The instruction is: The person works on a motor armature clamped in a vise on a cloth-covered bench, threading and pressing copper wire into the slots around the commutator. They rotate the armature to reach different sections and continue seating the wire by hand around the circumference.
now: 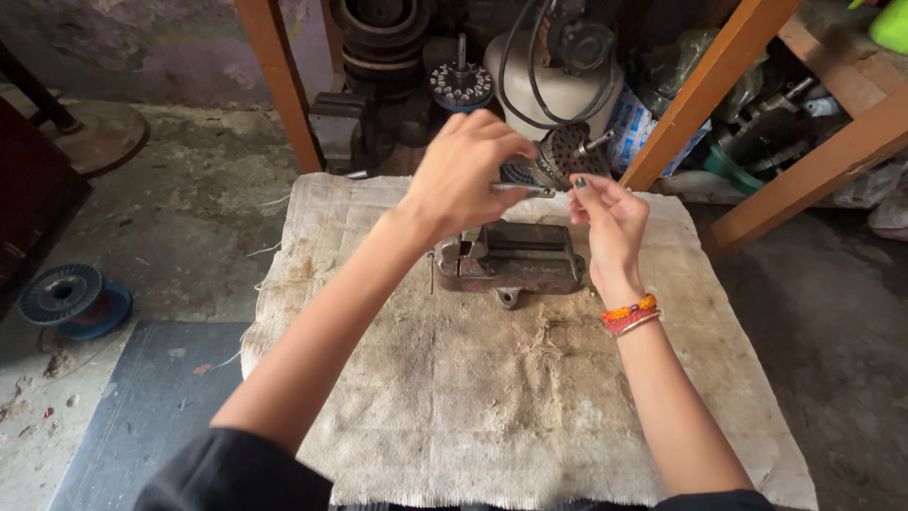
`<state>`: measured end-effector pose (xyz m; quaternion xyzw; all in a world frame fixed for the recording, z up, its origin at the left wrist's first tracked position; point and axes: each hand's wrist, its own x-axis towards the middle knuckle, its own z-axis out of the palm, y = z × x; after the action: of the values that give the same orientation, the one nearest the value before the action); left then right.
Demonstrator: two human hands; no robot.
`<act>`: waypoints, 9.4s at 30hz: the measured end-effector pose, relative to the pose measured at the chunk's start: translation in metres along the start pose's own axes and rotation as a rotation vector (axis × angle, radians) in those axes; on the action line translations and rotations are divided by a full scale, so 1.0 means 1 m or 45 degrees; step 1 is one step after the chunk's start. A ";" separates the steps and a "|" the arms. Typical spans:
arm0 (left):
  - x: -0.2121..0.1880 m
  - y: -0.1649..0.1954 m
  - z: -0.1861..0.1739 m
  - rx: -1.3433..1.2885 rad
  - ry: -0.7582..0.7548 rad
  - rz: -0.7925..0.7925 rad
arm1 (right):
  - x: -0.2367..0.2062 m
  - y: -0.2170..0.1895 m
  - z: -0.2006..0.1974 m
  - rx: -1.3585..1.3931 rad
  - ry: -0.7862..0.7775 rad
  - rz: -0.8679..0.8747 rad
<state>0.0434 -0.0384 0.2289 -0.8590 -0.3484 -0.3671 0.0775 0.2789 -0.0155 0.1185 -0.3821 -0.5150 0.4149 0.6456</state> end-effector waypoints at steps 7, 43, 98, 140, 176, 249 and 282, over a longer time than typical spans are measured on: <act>0.056 -0.024 0.049 -0.057 -0.411 -0.042 | 0.013 -0.010 0.008 0.217 0.053 -0.011; -0.027 -0.061 -0.010 -0.931 -0.146 -0.611 | 0.009 0.013 0.077 -0.217 -0.093 0.023; -0.074 -0.028 -0.005 -0.142 0.145 -0.476 | -0.003 0.035 0.008 -0.147 -0.112 -0.029; -0.069 -0.007 -0.002 -0.119 0.396 -0.414 | -0.014 0.014 -0.011 -0.041 -0.050 0.006; 0.025 -0.041 -0.011 -0.957 -0.236 -0.470 | 0.020 0.000 0.069 -0.249 -0.119 -0.145; -0.087 -0.041 0.025 -1.107 0.191 -0.863 | 0.000 0.052 -0.034 -0.336 -0.140 -0.011; 0.066 -0.024 0.043 -0.118 -0.341 -0.274 | 0.021 -0.016 0.006 -0.068 0.063 -0.167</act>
<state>0.0847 0.0321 0.2406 -0.8606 -0.4283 -0.2713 -0.0492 0.2779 -0.0016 0.1419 -0.3746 -0.5338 0.3482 0.6734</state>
